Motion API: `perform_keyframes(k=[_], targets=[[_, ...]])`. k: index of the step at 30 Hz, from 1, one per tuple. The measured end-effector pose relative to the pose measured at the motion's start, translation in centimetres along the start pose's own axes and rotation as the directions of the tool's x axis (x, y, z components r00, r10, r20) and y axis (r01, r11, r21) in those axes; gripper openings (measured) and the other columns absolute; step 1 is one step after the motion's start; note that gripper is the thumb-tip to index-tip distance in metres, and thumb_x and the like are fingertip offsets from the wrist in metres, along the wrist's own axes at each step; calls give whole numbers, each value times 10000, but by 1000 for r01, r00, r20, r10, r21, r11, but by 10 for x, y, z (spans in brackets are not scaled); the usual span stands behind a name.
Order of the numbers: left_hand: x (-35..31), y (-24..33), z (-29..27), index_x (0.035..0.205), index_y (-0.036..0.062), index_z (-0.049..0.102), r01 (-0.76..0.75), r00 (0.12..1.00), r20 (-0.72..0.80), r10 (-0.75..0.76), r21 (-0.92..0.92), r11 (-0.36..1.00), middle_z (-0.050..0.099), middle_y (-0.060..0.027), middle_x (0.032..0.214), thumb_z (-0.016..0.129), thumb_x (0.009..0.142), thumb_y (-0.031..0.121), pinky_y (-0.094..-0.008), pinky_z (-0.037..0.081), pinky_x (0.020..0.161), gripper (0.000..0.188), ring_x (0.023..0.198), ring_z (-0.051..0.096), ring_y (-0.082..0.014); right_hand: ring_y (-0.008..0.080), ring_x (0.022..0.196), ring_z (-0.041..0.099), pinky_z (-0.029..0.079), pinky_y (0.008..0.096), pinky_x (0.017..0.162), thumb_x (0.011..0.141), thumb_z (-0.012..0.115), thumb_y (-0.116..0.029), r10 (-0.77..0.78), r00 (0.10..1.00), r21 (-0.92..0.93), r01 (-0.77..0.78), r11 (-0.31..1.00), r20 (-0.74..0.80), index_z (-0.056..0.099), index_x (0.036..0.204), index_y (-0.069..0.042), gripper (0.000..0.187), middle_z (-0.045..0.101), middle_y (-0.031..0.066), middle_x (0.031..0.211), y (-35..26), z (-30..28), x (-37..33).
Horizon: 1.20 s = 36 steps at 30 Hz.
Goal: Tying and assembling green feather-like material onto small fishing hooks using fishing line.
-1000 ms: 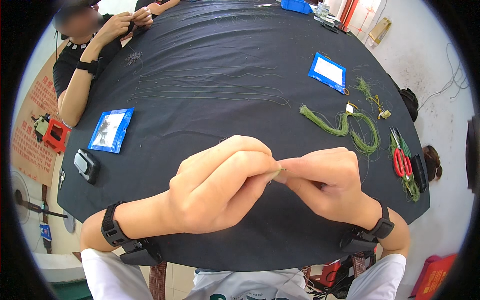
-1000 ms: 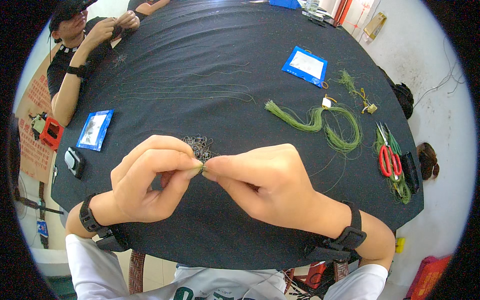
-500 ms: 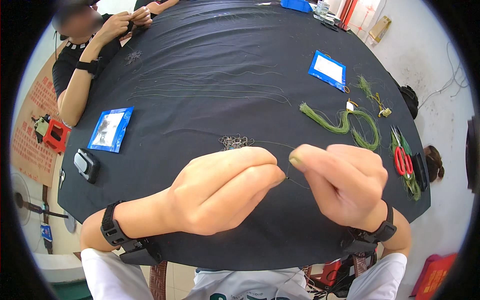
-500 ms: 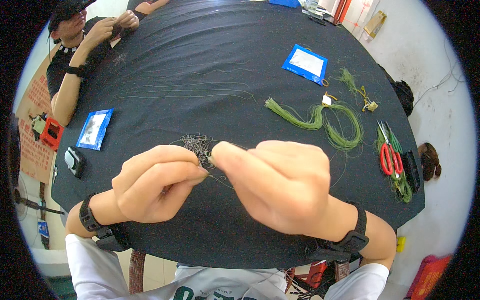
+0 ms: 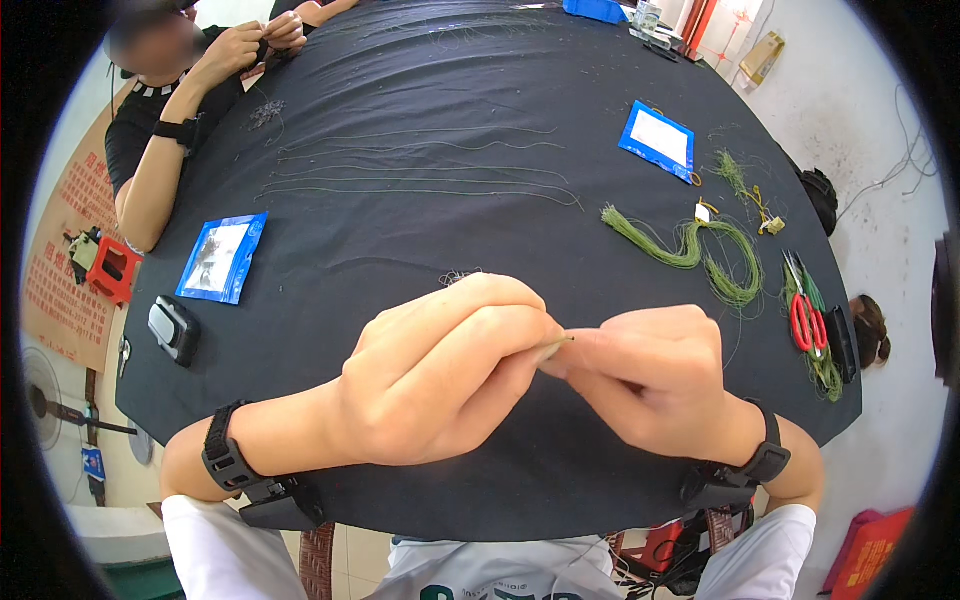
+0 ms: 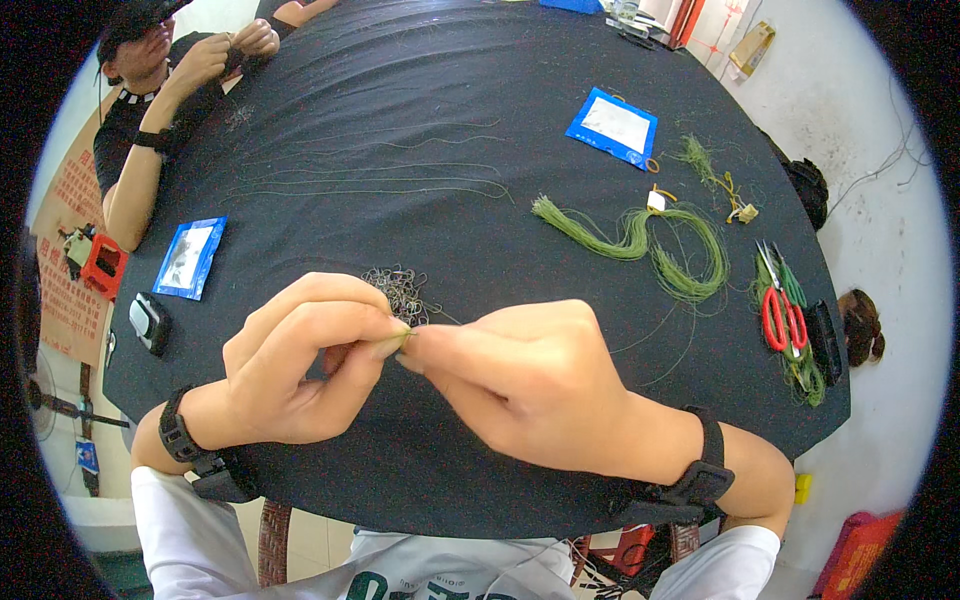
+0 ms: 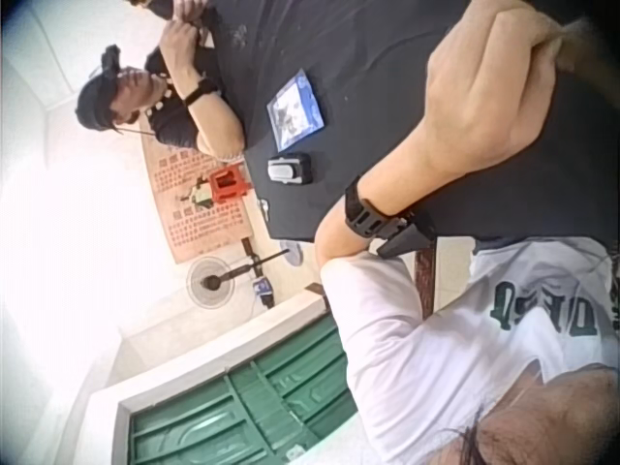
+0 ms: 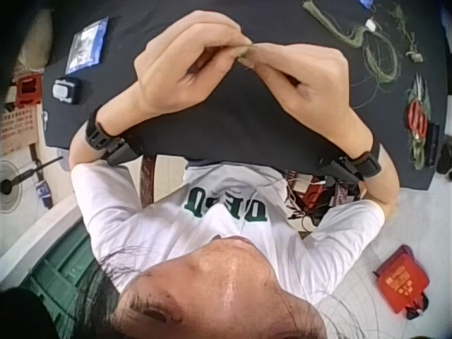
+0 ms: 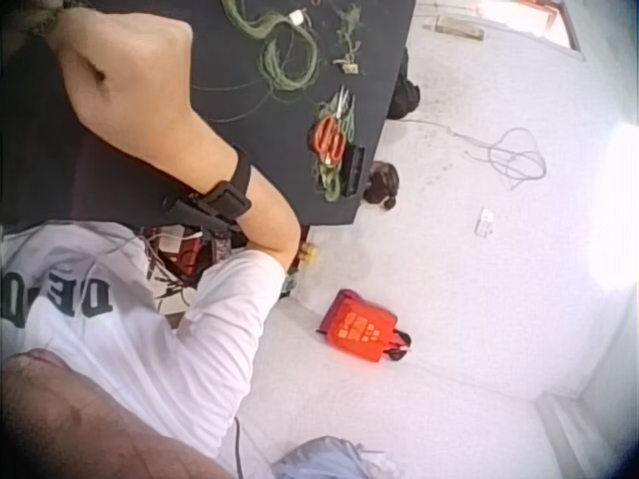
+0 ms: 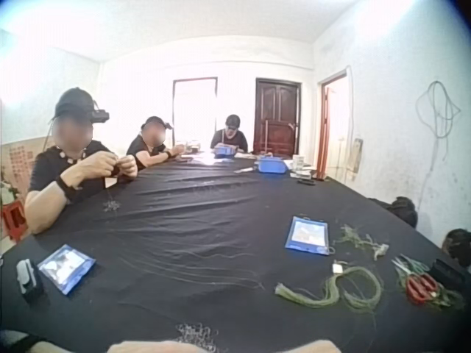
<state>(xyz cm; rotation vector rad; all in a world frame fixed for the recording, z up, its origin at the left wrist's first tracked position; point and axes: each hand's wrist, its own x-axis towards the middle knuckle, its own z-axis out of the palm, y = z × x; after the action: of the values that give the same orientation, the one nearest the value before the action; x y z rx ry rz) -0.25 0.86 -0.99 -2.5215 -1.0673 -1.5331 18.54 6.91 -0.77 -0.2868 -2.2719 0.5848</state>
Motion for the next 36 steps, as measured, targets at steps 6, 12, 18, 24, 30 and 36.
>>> perform_keyframes(k=[6,12,18,24,30,36], targets=[[-1,1,4,882,-34,613,-15,1000,-21,16,52,999,625,-130,847,646,713,-124,-176,396,454,194,543,495,-64,143,429,491,398,264,382,572,680,-36,-227,973,-275,231,933,47,637,825,12,261,526,25,575,-13,-7,-1],[-1,-3,4,858,-42,618,-117,992,-37,118,40,992,620,-147,784,667,676,-129,-238,476,497,208,585,592,-175,133,413,458,364,253,376,522,679,-6,-317,947,-404,274,873,-42,652,883,50,366,503,24,559,-7,-17,4],[3,-1,2,864,-39,616,-119,992,-27,120,29,993,628,-154,787,682,688,-112,-251,494,523,202,630,618,-200,190,469,583,420,268,426,725,687,8,-34,993,-144,17,989,-114,668,867,-25,146,598,97,599,0,-12,4],[2,2,-1,901,-20,613,-49,999,7,49,16,999,630,-139,836,674,718,-97,-206,449,493,208,595,567,-124,223,509,614,451,284,452,722,681,3,125,992,80,-125,989,-6,672,874,-27,156,620,112,632,2,-4,1],[1,2,0,901,-25,609,-20,1000,1,20,27,999,630,-137,840,658,722,-103,-193,421,468,201,576,531,-84,203,452,551,431,297,414,685,688,-26,-74,994,-178,87,980,82,651,825,-21,145,542,53,555,-8,-5,-1],[-3,-3,3,870,-41,622,-116,992,-46,118,43,992,629,-154,805,671,682,-118,-237,482,496,208,586,598,-169,97,465,471,349,225,380,528,665,-57,-344,937,-433,333,838,55,656,839,49,328,455,2,559,-22,-13,2]])
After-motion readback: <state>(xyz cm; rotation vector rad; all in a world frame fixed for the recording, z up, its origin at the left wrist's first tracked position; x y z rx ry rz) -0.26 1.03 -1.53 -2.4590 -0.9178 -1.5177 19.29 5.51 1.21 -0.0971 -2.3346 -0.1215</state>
